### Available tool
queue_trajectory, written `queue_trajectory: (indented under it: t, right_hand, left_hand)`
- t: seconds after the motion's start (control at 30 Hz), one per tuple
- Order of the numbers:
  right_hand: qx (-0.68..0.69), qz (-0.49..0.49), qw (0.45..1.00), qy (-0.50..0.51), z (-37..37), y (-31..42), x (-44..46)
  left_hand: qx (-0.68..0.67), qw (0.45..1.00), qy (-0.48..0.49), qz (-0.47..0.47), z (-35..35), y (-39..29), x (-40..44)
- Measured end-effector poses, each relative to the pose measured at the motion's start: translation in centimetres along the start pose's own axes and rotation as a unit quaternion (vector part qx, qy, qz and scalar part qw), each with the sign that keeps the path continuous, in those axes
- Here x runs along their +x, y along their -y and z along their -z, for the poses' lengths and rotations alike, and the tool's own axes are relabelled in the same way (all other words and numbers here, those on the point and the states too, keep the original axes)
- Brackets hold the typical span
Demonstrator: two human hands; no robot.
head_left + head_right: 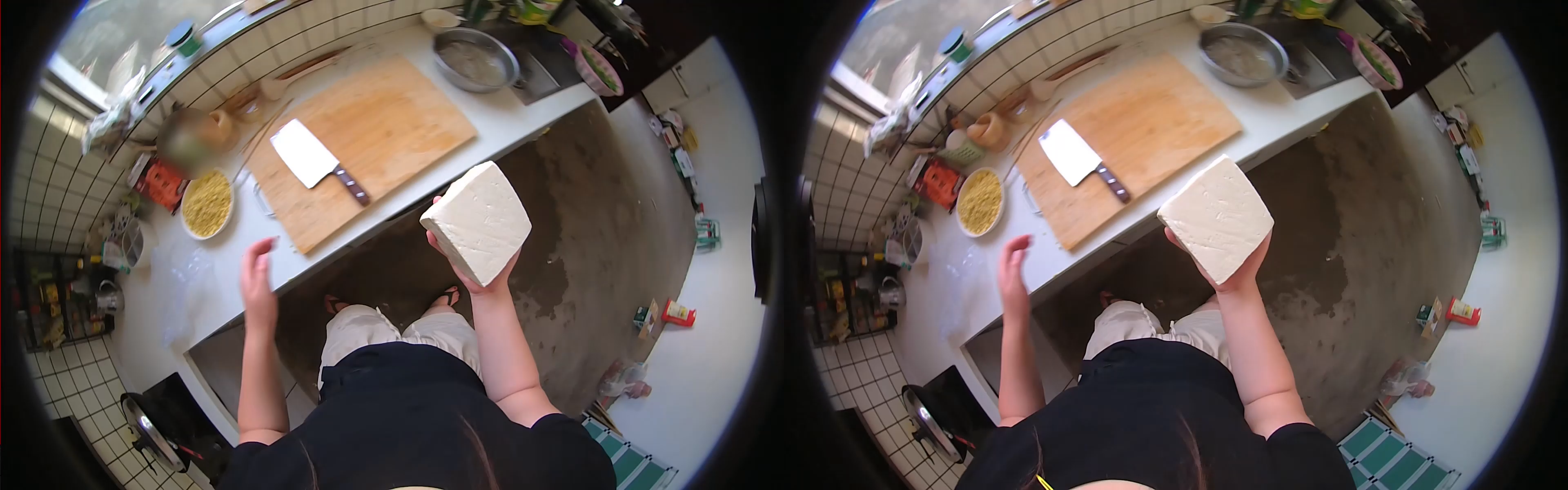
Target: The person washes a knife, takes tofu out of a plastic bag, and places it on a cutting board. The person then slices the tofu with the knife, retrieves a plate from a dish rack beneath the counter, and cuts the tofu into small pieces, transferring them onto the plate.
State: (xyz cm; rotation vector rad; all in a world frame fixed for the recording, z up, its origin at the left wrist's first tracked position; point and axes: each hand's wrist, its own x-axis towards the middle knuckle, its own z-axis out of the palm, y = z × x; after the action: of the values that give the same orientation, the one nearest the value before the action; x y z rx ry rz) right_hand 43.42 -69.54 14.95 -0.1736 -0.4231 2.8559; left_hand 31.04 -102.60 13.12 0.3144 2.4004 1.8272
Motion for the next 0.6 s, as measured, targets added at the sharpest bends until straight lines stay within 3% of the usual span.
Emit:
queue_trajectory:
  t: [0.07, 0.13, 0.2, 0.37, 0.4, 0.5, 0.53, 0.6]
  right_hand:
    - [0.004, 0.059, 0.998, -0.024, 0.7, 5.6, -1.8]
    - [0.017, 0.128, 0.990, -0.062, 1.0, 10.8, -3.6]
    - [-0.101, 0.218, 0.967, -0.086, 1.0, 14.9, -5.1]
    - [-0.398, 0.363, 0.837, -0.095, 3.4, 22.4, -7.3]
    - [-0.456, 0.366, 0.805, -0.094, 4.2, 23.2, -7.2]
    - [-0.647, 0.334, 0.682, -0.069, 5.5, 24.4, -6.4]
    - [-0.691, 0.320, 0.644, -0.068, 5.7, 24.4, -6.2]
    - [-0.744, 0.288, 0.602, -0.035, 6.7, 24.3, -5.3]
  left_hand:
    - [-0.018, 0.985, 0.165, 0.036, -10.4, -4.9, -0.3]
    - [-0.160, 0.917, 0.351, 0.097, -20.1, -9.0, -1.2]
    - [-0.263, 0.841, 0.432, 0.191, -28.3, -12.5, -2.0]
    - [-0.367, 0.746, 0.446, 0.331, -40.9, -18.5, -2.4]
    - [-0.392, 0.727, 0.434, 0.361, -42.7, -18.0, -2.4]
    - [-0.453, 0.739, 0.356, 0.349, -46.4, -15.9, -2.7]
    - [-0.445, 0.729, 0.344, 0.390, -46.3, -16.1, -2.7]
    - [-0.503, 0.710, 0.321, 0.374, -47.2, -14.0, -2.4]
